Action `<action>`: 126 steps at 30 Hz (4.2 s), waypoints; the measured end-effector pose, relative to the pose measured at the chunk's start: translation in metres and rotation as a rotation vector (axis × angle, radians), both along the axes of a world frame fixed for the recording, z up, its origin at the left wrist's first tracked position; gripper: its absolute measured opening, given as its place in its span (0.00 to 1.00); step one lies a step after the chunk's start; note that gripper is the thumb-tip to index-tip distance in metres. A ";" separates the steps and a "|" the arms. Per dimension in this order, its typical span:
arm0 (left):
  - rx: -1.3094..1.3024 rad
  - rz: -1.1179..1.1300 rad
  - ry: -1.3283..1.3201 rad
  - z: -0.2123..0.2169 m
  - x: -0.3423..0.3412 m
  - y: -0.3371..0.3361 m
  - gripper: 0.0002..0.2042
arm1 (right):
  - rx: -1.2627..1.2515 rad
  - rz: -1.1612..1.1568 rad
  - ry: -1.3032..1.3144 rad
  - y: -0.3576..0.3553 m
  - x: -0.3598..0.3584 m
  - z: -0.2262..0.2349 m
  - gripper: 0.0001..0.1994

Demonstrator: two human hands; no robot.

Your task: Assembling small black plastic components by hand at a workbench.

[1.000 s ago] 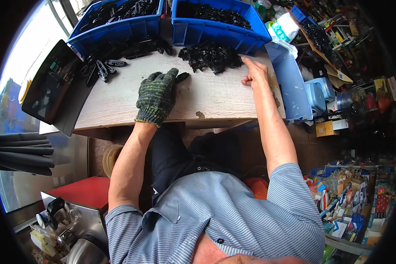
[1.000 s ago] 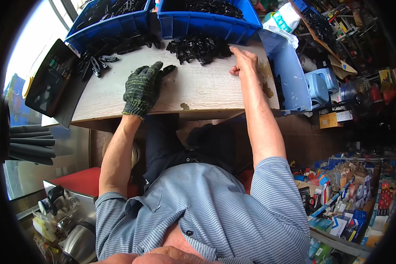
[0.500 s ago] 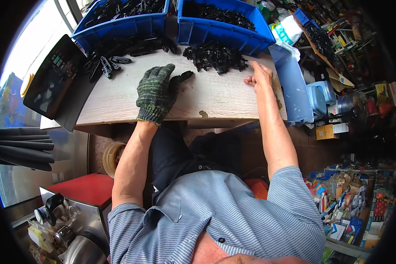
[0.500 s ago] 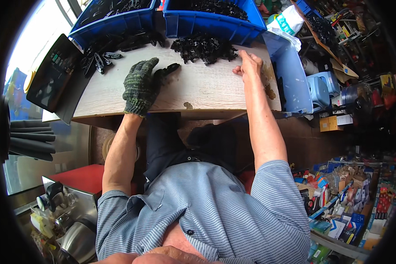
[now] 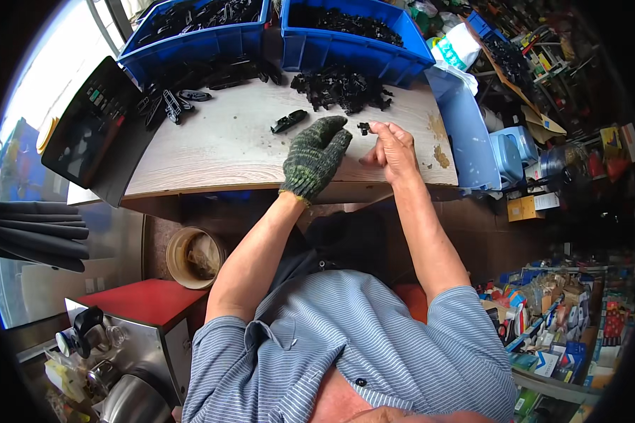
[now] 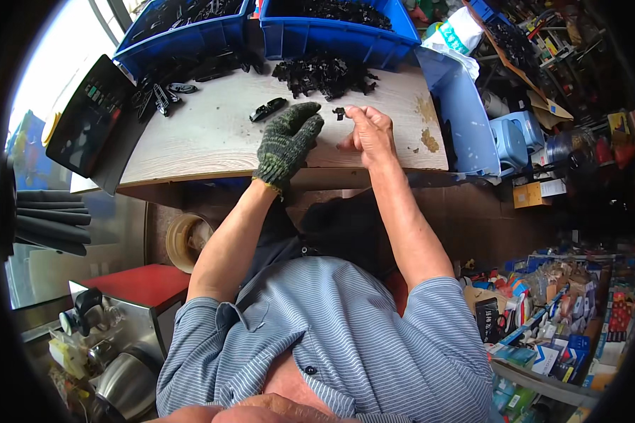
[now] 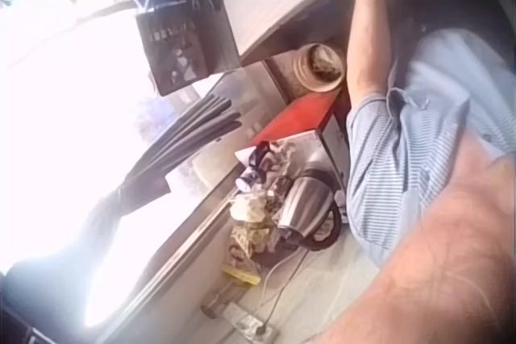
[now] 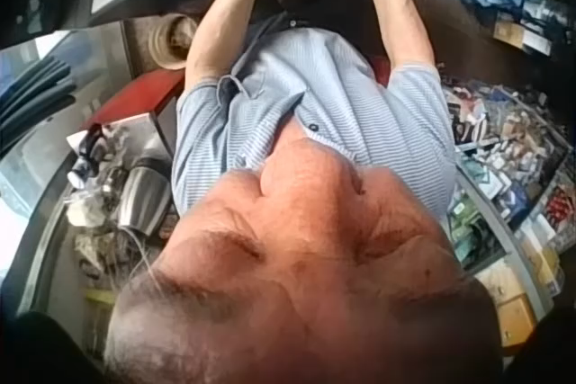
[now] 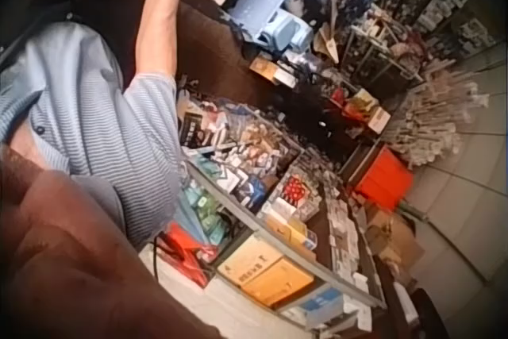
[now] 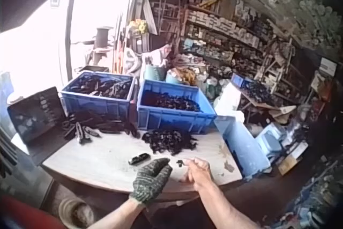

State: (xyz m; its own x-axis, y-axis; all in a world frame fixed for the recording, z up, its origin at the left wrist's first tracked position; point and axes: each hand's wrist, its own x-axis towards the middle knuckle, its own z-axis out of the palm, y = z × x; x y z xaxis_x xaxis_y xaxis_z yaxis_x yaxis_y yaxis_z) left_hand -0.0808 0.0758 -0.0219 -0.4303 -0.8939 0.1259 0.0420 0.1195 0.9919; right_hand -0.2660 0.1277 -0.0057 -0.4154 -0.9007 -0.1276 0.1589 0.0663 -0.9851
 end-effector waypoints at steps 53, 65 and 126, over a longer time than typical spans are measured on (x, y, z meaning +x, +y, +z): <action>0.280 -0.054 0.204 0.006 -0.024 -0.004 0.12 | -0.147 -0.001 0.107 0.002 0.016 -0.010 0.10; -0.769 0.646 -0.784 0.017 0.043 -0.026 0.18 | -0.168 0.075 -0.003 0.011 0.010 -0.009 0.10; 0.349 -0.014 0.249 0.019 0.001 0.013 0.12 | -0.115 0.169 0.129 0.009 0.026 -0.003 0.19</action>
State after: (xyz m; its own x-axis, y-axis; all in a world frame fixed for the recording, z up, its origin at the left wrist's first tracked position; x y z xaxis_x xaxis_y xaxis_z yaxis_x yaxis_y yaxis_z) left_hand -0.0798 0.0886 -0.0029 -0.4372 -0.8957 -0.0814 0.2848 -0.2237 0.9321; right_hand -0.2402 0.1369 -0.0087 -0.2638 -0.9643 0.0241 0.0273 -0.0324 -0.9991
